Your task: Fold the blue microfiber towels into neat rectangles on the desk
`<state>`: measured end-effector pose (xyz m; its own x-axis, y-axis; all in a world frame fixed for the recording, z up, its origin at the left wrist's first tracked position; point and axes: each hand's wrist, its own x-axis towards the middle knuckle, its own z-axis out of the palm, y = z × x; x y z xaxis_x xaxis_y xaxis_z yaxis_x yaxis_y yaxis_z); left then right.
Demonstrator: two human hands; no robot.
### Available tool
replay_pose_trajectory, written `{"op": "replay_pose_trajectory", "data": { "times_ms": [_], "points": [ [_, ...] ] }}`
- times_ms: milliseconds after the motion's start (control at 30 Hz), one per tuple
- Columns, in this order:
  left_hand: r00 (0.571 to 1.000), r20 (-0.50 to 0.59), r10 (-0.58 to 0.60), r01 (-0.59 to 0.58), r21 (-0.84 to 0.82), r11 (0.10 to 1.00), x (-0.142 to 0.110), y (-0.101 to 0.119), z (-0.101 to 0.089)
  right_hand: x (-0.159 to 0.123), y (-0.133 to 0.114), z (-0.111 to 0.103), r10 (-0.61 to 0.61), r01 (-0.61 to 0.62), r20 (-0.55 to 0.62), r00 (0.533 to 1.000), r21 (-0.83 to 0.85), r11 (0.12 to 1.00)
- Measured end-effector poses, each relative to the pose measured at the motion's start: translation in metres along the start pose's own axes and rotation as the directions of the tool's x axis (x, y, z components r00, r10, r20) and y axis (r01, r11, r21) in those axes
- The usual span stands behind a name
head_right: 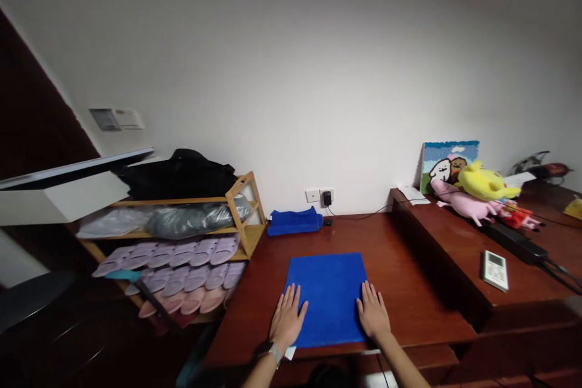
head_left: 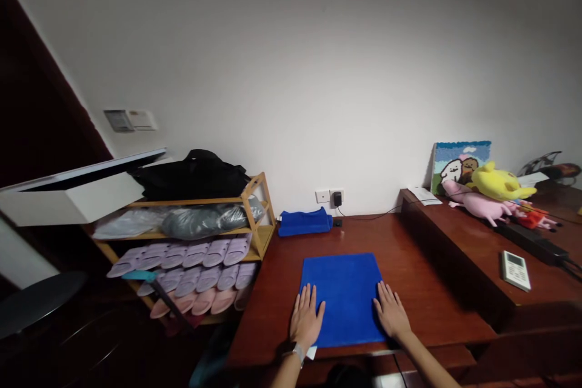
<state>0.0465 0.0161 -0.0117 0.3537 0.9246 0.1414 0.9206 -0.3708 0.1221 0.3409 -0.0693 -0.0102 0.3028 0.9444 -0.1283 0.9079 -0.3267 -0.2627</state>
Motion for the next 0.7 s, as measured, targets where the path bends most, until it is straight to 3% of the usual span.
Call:
{"op": "replay_pose_trajectory", "data": {
  "times_ms": [167, 367, 433, 500, 600, 700],
  "points": [
    [1.000, -0.005, -0.002, 0.002, 0.010, 1.000, 0.001, 0.001, -0.002, -0.029, 0.005, 0.012, 0.002, -0.002, -0.035, 0.999, 0.006, 1.000],
    [1.000, 0.019, -0.022, 0.021, 0.037, 0.999, 0.005, 0.004, -0.007, -0.036, 0.002, 0.010, -0.012, 0.014, -0.081, 0.997, 0.034, 0.999],
    [1.000, -0.023, 0.020, -0.019, 0.027, 0.999, 0.008, 0.022, -0.007, -0.037, 0.001, 0.008, -0.011, 0.015, -0.086, 0.996, 0.044, 0.999],
    [0.991, -0.049, 0.122, -0.122, -0.011, 0.992, 0.011, 0.054, -0.005, -0.038, 0.000, 0.005, -0.018, 0.022, -0.087, 0.996, 0.048, 0.999],
    [0.956, -0.017, 0.292, -0.293, -0.102, 0.951, 0.011, 0.113, 0.006, -0.040, 0.000, 0.001, -0.034, 0.036, -0.066, 0.997, 0.033, 0.999],
    [0.943, 0.029, 0.332, -0.323, -0.160, 0.933, 0.008, 0.149, 0.019, -0.041, 0.001, 0.000, -0.051, 0.052, -0.061, 0.997, 0.008, 0.999]
  ]
}}
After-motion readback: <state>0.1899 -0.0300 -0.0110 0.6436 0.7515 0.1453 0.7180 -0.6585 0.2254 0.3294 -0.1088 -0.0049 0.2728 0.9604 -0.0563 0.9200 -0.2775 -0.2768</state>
